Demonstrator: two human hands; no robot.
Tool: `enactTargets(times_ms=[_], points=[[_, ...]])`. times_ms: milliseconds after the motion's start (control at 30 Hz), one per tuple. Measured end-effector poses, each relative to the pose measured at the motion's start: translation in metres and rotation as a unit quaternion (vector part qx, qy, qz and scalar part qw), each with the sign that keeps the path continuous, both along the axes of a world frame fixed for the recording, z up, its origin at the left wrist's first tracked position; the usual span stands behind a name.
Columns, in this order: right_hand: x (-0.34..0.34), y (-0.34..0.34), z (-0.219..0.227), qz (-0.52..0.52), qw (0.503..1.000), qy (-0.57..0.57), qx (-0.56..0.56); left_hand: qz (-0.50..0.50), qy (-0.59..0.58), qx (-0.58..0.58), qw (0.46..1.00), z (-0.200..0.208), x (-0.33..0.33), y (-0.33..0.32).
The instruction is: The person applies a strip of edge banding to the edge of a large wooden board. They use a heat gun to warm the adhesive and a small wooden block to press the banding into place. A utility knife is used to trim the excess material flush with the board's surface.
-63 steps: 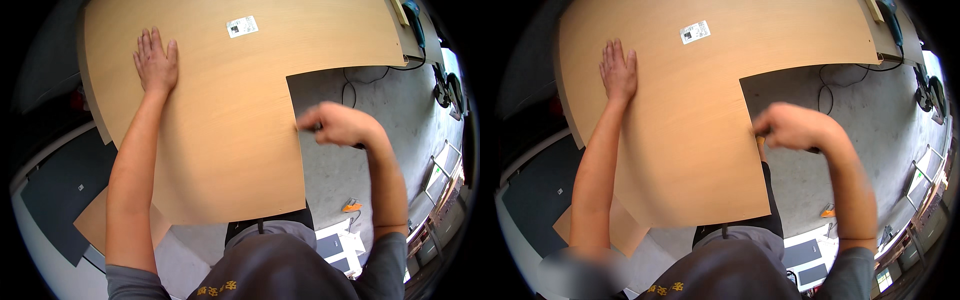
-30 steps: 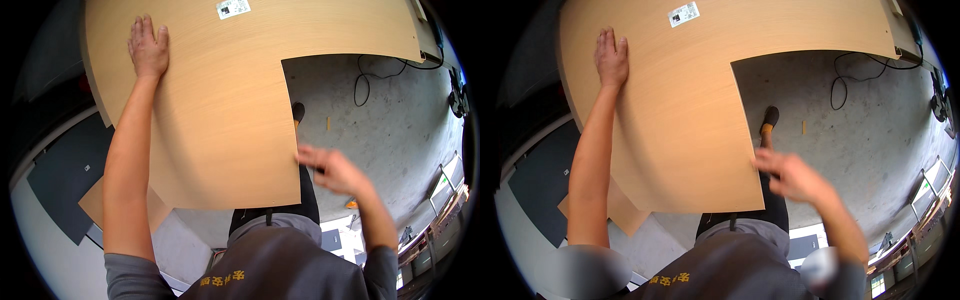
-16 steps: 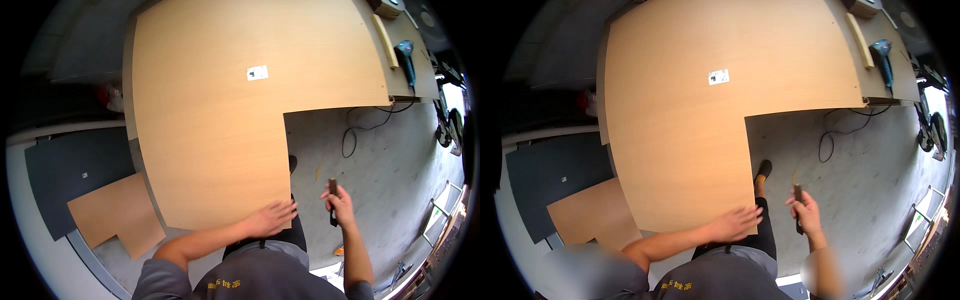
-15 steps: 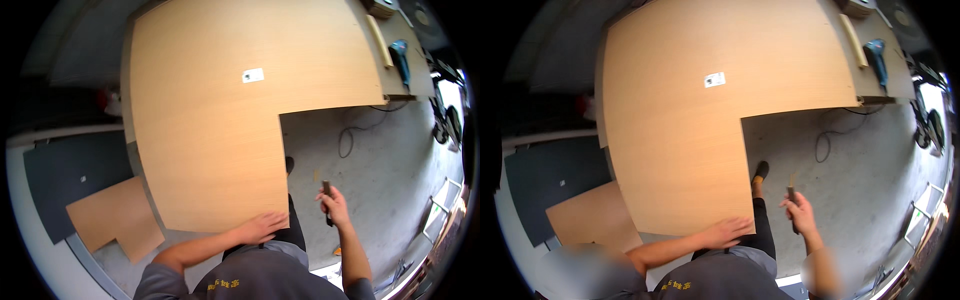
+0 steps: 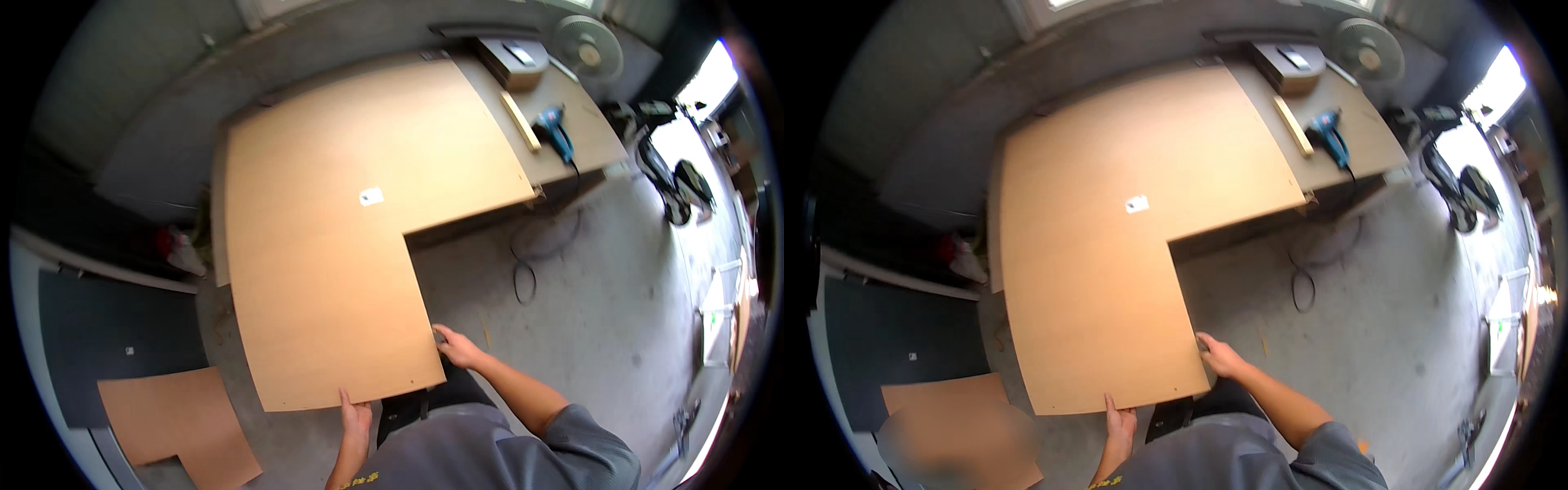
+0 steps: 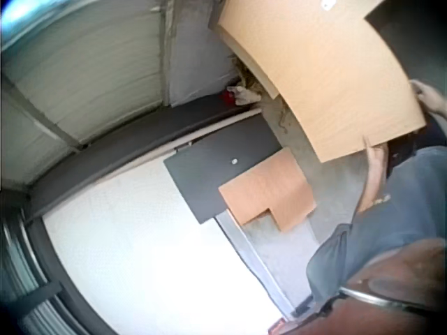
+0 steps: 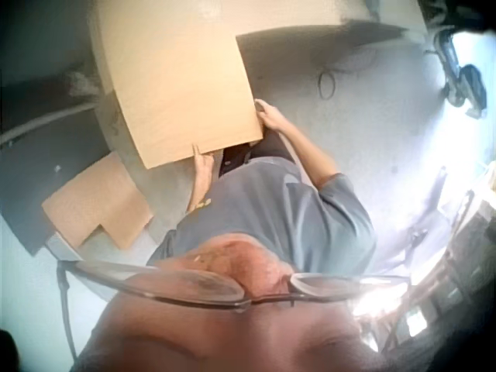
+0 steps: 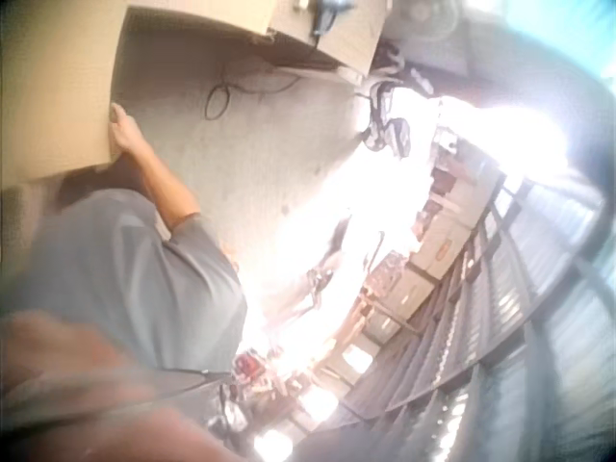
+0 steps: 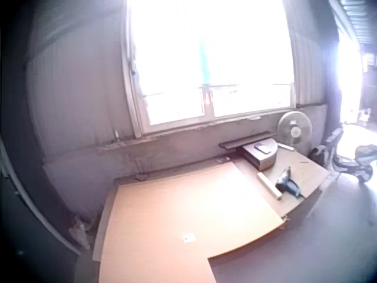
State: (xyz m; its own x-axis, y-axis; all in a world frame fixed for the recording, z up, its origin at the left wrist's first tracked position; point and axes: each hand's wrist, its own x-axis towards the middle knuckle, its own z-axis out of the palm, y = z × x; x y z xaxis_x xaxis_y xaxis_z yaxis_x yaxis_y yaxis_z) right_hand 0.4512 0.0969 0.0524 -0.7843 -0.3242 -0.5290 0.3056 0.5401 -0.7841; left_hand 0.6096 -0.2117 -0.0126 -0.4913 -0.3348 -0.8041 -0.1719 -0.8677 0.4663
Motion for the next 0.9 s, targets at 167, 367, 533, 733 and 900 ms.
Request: enactTargets(times_ms=[167,367,533,733,900], points=[[0.007,0.017,0.067,0.023,0.981,0.11,-0.156,-0.026,0.078,-0.144,0.986,0.096,0.031,-0.014],[-0.042,0.009,0.198,0.021,0.756,0.621,-0.204,-0.04,0.14,-0.3,0.943,0.298,0.033,-0.029],[-0.087,-0.012,0.318,0.053,0.556,0.777,-0.289,0.073,0.239,-0.386,0.888,0.46,0.011,-0.026],[-0.123,-0.061,0.465,-0.022,0.492,0.834,-0.251,0.072,0.507,-0.434,0.741,0.59,-0.087,-0.113],[-0.118,-0.15,0.594,-0.065,0.66,0.725,-0.185,-0.014,0.666,-0.514,0.541,0.657,-0.203,-0.167]])
